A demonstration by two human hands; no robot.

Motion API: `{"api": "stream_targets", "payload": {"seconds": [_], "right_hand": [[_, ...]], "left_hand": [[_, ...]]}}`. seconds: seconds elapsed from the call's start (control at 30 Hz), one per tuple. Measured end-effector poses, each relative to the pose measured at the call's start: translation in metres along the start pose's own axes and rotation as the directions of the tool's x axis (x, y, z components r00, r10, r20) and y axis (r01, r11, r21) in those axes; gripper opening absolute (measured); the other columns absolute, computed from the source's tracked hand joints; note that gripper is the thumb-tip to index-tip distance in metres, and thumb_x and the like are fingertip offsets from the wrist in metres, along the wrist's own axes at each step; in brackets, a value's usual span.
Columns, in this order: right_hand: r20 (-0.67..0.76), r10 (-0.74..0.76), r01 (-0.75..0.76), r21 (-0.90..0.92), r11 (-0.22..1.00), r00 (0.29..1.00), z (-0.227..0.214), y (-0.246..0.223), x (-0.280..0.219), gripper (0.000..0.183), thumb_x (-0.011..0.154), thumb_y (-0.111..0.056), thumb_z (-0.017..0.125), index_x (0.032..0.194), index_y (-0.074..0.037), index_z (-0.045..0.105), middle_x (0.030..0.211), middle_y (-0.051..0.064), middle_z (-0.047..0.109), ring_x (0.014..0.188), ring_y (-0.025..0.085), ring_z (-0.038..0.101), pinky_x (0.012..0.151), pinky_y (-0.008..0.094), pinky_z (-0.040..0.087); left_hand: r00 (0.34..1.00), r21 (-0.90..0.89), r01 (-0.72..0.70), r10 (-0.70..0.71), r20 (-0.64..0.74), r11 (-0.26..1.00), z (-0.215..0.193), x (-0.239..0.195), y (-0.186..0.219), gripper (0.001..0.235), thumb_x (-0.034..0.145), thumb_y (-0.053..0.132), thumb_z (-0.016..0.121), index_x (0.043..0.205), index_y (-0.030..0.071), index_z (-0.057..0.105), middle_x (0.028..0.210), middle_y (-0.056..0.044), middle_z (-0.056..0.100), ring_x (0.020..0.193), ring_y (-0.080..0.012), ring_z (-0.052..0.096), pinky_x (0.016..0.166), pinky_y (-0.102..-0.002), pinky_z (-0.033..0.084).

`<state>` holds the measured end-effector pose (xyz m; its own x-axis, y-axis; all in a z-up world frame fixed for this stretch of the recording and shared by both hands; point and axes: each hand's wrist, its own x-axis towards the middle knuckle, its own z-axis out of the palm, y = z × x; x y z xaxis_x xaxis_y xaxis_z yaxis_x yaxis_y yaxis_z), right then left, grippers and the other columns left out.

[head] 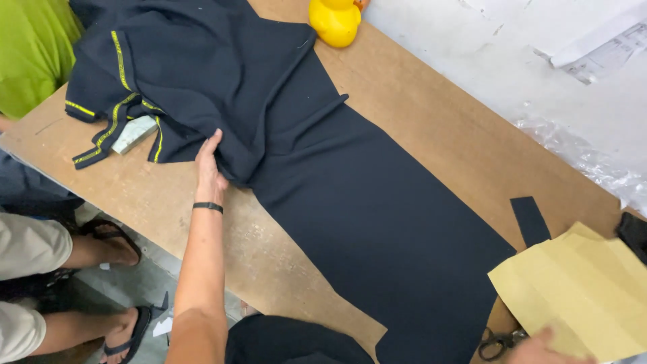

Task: Cutting a length of dark fabric with scissors and arranging paper patterns on the table for garment production.

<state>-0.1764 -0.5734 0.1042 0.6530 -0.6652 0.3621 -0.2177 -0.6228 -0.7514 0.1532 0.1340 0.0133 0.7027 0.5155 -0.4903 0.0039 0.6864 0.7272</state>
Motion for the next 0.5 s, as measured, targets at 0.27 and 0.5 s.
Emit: {"api": "stream_targets", "payload": {"seconds": [0.27,0.5], "right_hand": [[0.634,-0.295,-0.021,0.441,0.897,0.715,0.249,-0.265,-0.056,0.143,0.062,-0.009,0.100,0.173,-0.005,0.010,0.177,0.027,0.019,0.155,0.052,0.033,0.123,0.062,0.038],[0.768,-0.274,-0.177,0.446,0.877,0.578,0.311,-0.288,-0.077,0.131,0.072,-0.024,0.095,0.172,-0.014,0.010,0.172,0.025,0.027,0.158,0.047,0.028,0.121,0.067,0.034]], "left_hand": [[0.768,0.481,-0.608,0.311,0.560,0.632,0.115,-0.154,0.046,0.052,0.081,0.012,0.084,0.131,0.011,0.066,0.122,-0.020,0.069,0.127,-0.0406,0.067,0.104,-0.056,0.051],[0.076,0.003,-0.956,0.240,0.968,0.292,0.086,-0.240,0.044,0.041,0.095,0.033,0.083,0.126,0.008,0.075,0.075,-0.017,0.062,0.075,-0.0391,0.068,0.079,-0.049,0.052]]}}
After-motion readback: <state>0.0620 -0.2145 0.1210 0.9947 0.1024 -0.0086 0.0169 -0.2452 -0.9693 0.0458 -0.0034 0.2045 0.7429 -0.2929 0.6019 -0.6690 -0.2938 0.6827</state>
